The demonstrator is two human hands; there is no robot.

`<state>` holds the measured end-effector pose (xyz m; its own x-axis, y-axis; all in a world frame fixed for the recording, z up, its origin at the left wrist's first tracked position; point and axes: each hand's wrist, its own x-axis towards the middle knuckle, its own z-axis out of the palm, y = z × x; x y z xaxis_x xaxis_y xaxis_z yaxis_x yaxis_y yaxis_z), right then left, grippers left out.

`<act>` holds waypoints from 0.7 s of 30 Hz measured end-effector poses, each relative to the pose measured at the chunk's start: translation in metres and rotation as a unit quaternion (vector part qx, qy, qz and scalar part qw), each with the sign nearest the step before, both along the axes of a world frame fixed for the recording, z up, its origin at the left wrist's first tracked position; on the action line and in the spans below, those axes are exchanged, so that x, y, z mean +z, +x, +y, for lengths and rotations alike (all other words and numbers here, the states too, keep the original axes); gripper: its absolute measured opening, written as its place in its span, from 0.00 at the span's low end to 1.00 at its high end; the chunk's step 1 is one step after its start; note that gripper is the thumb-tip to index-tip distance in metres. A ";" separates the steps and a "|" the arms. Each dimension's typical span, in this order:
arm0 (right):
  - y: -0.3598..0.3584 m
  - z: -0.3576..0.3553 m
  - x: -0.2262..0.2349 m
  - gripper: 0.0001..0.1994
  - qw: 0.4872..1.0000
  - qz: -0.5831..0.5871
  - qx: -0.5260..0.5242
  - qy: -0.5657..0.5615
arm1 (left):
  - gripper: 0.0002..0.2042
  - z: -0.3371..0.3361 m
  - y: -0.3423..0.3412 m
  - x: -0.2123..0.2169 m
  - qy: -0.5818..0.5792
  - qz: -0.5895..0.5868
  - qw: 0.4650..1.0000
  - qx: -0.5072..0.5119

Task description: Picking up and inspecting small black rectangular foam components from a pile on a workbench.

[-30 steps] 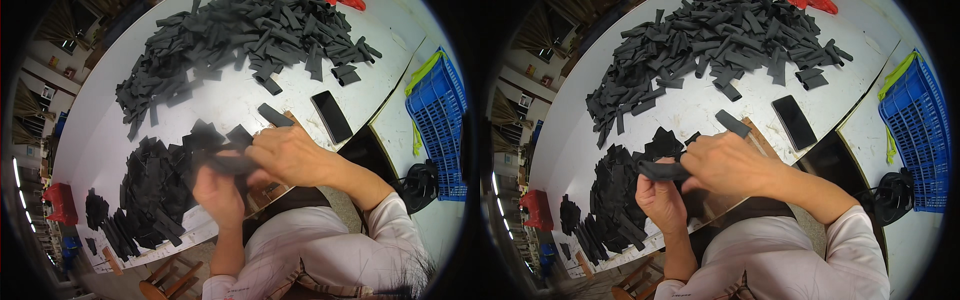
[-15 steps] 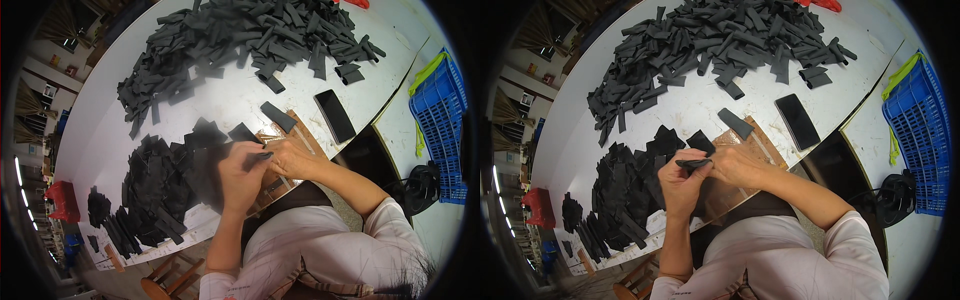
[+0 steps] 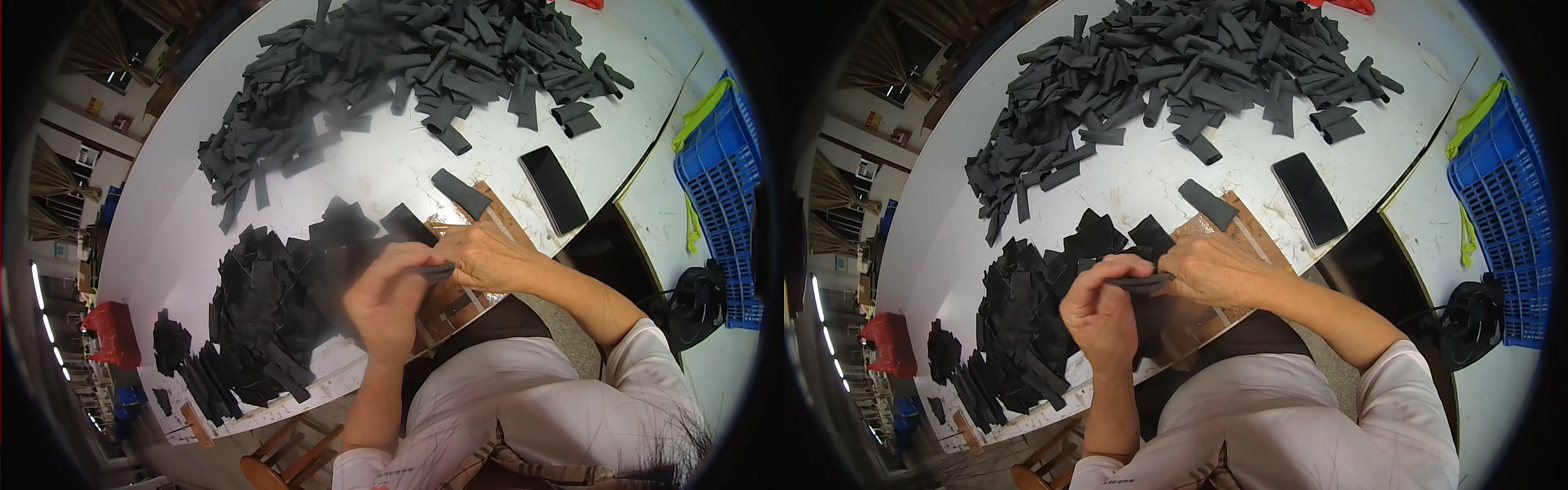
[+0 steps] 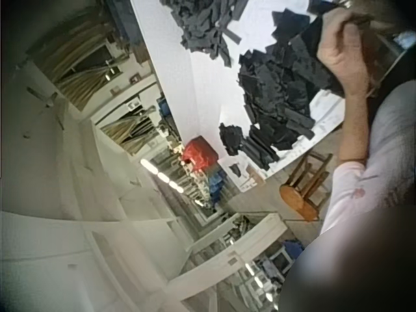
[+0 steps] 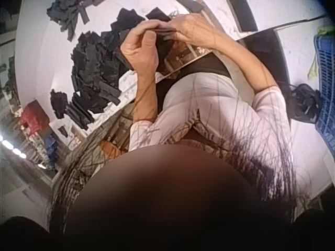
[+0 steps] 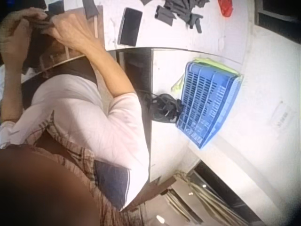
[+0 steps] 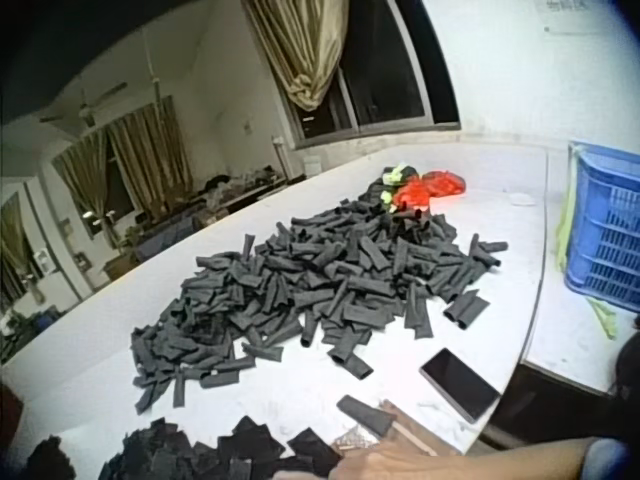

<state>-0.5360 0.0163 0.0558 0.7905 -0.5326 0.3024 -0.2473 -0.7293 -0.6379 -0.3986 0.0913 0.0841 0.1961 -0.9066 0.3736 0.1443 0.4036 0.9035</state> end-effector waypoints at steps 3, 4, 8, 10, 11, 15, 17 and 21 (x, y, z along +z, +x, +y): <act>0.001 -0.001 0.017 0.15 0.998 -0.002 -0.009 -0.058 | 0.11 -0.001 0.001 0.001 -0.036 -0.026 0.999 0.016; 0.000 -0.001 0.023 0.15 0.998 -0.002 -0.008 -0.058 | 0.09 0.001 -0.001 0.000 -0.038 0.054 0.997 0.032; 0.000 0.002 0.021 0.14 0.996 0.008 0.005 -0.086 | 0.07 0.007 0.007 -0.002 -0.028 0.185 0.978 0.092; 0.004 0.005 0.012 0.14 0.998 0.010 0.001 -0.066 | 0.07 0.011 0.006 -0.008 -0.012 0.207 0.975 0.082; 0.005 0.004 0.008 0.14 0.999 0.016 -0.006 -0.047 | 0.07 0.011 0.005 -0.010 0.002 0.231 0.970 0.069; 0.003 0.006 0.009 0.12 0.999 0.009 -0.013 -0.038 | 0.06 0.009 0.006 -0.004 -0.001 0.172 0.981 0.085; 0.001 0.006 0.020 0.13 0.998 0.008 -0.017 -0.059 | 0.06 0.008 0.005 0.001 0.003 0.188 0.979 0.081; 0.002 0.007 0.039 0.14 0.995 -0.013 -0.028 -0.098 | 0.05 0.009 0.013 0.008 -0.013 0.259 0.964 0.051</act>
<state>-0.5342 0.0229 0.0944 0.7517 -0.5048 0.4243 -0.2770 -0.8256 -0.4915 -0.3855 0.1005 0.0925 0.4507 -0.8644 0.2230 0.5320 0.4607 0.7104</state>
